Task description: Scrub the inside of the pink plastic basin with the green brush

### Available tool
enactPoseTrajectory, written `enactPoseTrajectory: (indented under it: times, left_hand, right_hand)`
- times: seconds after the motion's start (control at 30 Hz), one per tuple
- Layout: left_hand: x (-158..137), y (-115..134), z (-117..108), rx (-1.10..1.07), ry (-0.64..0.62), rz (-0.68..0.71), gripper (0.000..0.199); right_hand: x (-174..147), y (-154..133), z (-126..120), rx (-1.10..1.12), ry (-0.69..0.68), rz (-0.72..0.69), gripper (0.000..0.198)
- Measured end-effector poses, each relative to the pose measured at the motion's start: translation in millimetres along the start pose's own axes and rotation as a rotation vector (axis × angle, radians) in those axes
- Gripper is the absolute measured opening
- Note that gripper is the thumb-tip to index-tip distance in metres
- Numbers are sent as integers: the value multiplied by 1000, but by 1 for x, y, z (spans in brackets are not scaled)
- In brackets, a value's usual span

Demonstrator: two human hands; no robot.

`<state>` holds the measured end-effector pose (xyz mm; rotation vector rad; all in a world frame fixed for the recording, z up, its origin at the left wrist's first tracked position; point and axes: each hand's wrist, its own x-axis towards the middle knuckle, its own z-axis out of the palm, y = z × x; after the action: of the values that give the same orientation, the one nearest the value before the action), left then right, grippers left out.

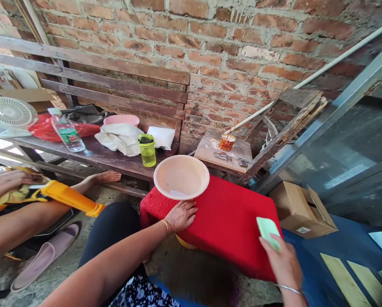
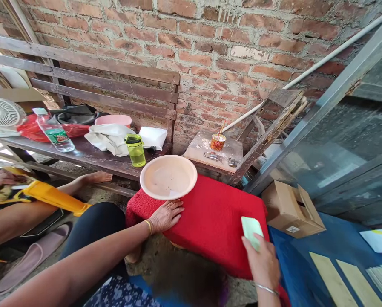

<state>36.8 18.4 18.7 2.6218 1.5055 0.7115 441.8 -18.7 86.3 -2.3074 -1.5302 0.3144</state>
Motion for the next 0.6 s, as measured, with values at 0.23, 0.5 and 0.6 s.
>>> enactPoseTrajectory:
  times: [0.23,0.5,0.6]
  left_hand:
    - [-2,-4,-3,47,-37,12,34]
    - [-4,-9,2,59,-4,38,35]
    - [-4,-9,2,47,-1,38,35]
  right_hand:
    - [-40,-160,76,-83,-186,-541,33]
    - [27,-42,24,-176,-105,-278,38]
    - [50,20,6,-5,-52,-21,45]
